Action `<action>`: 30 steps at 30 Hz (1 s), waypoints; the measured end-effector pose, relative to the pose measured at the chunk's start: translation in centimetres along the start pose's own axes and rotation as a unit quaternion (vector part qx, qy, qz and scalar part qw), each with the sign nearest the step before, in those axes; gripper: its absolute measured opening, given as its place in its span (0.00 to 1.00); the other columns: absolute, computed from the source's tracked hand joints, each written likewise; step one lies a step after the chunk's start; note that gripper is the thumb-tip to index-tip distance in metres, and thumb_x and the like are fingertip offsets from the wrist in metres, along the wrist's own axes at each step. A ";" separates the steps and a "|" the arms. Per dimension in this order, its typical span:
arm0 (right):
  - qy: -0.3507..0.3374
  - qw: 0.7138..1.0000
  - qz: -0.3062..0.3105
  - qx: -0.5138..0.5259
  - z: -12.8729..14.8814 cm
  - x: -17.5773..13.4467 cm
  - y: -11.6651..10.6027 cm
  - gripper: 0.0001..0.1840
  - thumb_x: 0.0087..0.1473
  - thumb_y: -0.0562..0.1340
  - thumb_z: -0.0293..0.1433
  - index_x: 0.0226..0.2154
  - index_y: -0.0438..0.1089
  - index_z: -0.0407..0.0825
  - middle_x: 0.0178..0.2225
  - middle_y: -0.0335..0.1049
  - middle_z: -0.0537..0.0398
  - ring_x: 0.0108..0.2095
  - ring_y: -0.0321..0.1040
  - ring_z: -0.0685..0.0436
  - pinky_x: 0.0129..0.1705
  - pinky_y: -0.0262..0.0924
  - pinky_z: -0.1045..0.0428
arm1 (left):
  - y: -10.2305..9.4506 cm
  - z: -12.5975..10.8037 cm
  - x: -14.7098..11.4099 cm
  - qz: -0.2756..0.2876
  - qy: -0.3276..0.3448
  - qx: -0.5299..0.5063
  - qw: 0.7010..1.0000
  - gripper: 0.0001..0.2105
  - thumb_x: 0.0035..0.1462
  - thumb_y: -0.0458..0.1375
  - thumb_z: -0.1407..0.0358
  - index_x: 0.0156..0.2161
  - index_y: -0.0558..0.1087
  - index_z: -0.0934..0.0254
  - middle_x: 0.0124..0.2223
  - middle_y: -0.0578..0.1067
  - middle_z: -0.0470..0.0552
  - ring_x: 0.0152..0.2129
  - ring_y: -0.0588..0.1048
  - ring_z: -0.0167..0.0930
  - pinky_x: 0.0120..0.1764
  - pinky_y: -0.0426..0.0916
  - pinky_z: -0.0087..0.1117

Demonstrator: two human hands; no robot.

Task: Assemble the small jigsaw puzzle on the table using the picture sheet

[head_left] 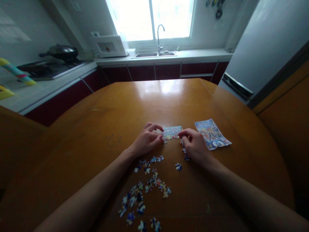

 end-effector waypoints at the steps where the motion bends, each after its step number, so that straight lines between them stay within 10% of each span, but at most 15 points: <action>1: 0.001 1.000 0.002 -0.001 0.1 0.0 0.0 0.11 0.54 0.57 0.25 0.32 0.76 0.48 0.32 0.76 0.53 0.30 0.69 0.46 0.34 0.60 0.50 | 0.0 0.0 0.0 0.000 0.002 -0.001 1.000 0.12 0.64 0.56 0.63 0.33 0.81 0.55 0.47 0.75 0.50 0.46 0.65 0.36 0.50 0.65 0.44; 30: -0.004 1.000 -0.002 -0.011 -0.1 -0.1 0.0 0.12 0.54 0.56 0.25 0.32 0.76 0.49 0.31 0.76 0.53 0.27 0.66 0.48 0.31 0.59 0.50 | -0.2 -0.2 -0.1 -0.008 0.002 -0.011 1.000 0.10 0.63 0.56 0.64 0.36 0.81 0.53 0.46 0.76 0.49 0.45 0.66 0.35 0.49 0.65 0.42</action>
Point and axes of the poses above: each hand's wrist, its own x-axis towards the middle knuckle, its own y-axis out of the palm, z = x × y, the point moved 1 cm from there along x, towards the middle knuckle
